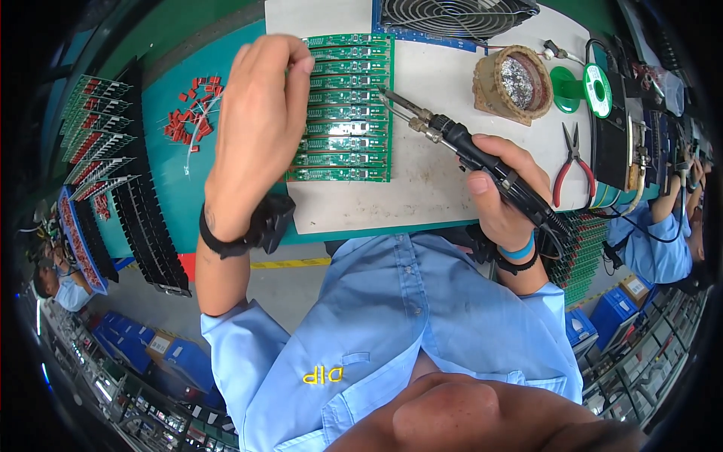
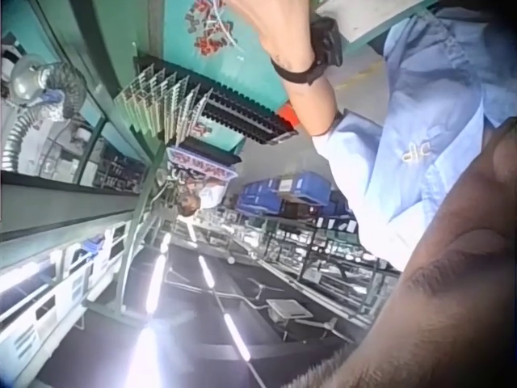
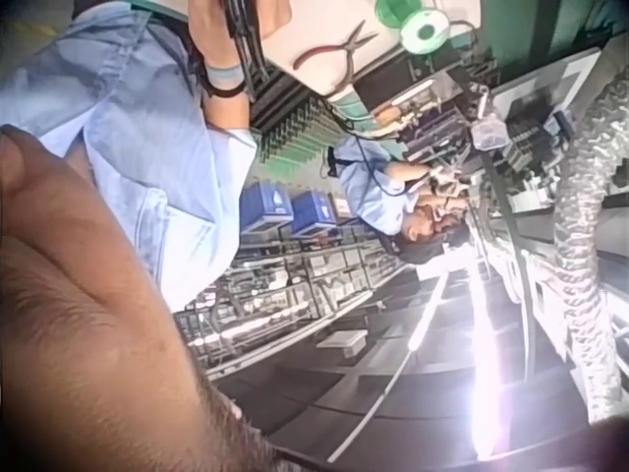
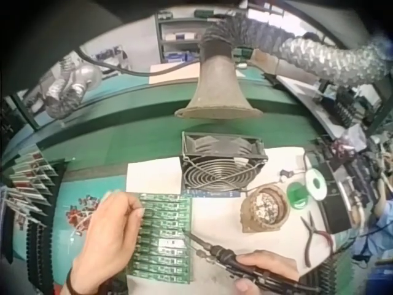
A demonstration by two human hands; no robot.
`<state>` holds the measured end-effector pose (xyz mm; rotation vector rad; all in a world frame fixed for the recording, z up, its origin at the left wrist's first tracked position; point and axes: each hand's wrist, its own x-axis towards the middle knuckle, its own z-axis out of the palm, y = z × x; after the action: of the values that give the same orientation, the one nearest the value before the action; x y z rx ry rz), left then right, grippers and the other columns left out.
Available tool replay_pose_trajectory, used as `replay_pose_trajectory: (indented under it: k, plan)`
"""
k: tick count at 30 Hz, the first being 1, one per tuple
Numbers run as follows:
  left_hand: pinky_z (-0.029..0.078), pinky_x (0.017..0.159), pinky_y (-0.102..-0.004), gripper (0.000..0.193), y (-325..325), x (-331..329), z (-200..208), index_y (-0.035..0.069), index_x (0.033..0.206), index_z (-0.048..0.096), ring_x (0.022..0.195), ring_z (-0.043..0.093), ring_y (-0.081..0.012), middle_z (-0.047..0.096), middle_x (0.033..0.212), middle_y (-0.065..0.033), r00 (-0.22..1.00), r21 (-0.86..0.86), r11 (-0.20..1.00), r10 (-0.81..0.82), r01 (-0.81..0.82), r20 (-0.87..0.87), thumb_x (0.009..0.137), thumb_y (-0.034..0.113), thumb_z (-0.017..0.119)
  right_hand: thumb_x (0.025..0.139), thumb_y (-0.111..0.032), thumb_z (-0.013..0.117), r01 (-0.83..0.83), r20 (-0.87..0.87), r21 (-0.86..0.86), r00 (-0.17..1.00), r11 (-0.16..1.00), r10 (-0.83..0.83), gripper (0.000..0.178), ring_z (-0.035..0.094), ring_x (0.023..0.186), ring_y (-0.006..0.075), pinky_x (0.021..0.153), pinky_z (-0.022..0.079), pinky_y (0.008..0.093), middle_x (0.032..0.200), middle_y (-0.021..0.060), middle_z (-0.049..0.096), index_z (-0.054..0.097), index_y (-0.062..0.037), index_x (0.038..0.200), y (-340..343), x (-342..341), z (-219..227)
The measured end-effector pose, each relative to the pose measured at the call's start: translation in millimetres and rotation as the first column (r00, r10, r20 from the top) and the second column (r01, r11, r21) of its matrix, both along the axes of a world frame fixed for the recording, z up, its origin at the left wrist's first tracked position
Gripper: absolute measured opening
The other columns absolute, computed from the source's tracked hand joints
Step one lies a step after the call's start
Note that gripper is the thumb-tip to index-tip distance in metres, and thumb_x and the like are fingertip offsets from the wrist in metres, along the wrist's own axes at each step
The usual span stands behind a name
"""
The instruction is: Soldering electronic components onto printed circuit boards at an assembly station.
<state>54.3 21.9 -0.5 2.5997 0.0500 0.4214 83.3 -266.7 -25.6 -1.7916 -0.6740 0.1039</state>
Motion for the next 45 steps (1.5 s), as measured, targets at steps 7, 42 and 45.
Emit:
replay_pose_trajectory:
  k: [7, 42, 45]
  plan:
    - [0.047, 0.087, -0.0458, 0.009, 19.1, 25.1, -33.0, 0.000, 0.101, 0.056, 0.100, 0.059, -0.0363, 0.068, 0.103, -0.0147, 0.995, -0.025, 0.996, -0.086, 0.087, 0.041, 0.099, 0.009, 0.055, 0.090, -0.024, 0.076, 0.020, 0.005, 0.014, 1.000, 1.000, -0.020, 0.042, 0.071, 0.086, 0.0209, 0.078, 0.055, 0.0293, 0.099, 0.0168, 0.071, 0.063, 0.0066, 0.117, -9.5, -9.8, 2.7]
    - [0.047, 0.075, -0.0372, 0.004, -15.4, -32.3, -5.8, 0.002, 0.095, 0.065, 0.083, 0.062, -0.0316, 0.065, 0.091, -0.0115, 0.989, -0.146, 0.985, -0.107, 0.092, -0.099, 0.091, 0.003, 0.064, 0.091, -0.022, 0.074, -0.059, 0.007, 0.018, 0.998, 0.998, 0.059, 0.040, 0.071, 0.083, 0.0225, 0.076, 0.056, 0.0303, 0.098, 0.0196, 0.071, 0.063, 0.0079, 0.114, -13.3, -21.0, -2.5]
    - [0.047, 0.076, -0.0375, 0.004, -14.4, -32.7, -7.1, 0.002, 0.095, 0.065, 0.084, 0.062, -0.0321, 0.064, 0.091, -0.0116, 0.987, -0.155, 0.982, -0.124, 0.107, -0.100, 0.091, 0.002, 0.064, 0.091, -0.022, 0.074, -0.064, 0.008, 0.014, 0.998, 0.998, 0.064, 0.040, 0.071, 0.083, 0.0227, 0.075, 0.056, 0.0303, 0.098, 0.0197, 0.071, 0.063, 0.0082, 0.114, -12.5, -21.0, -2.8]
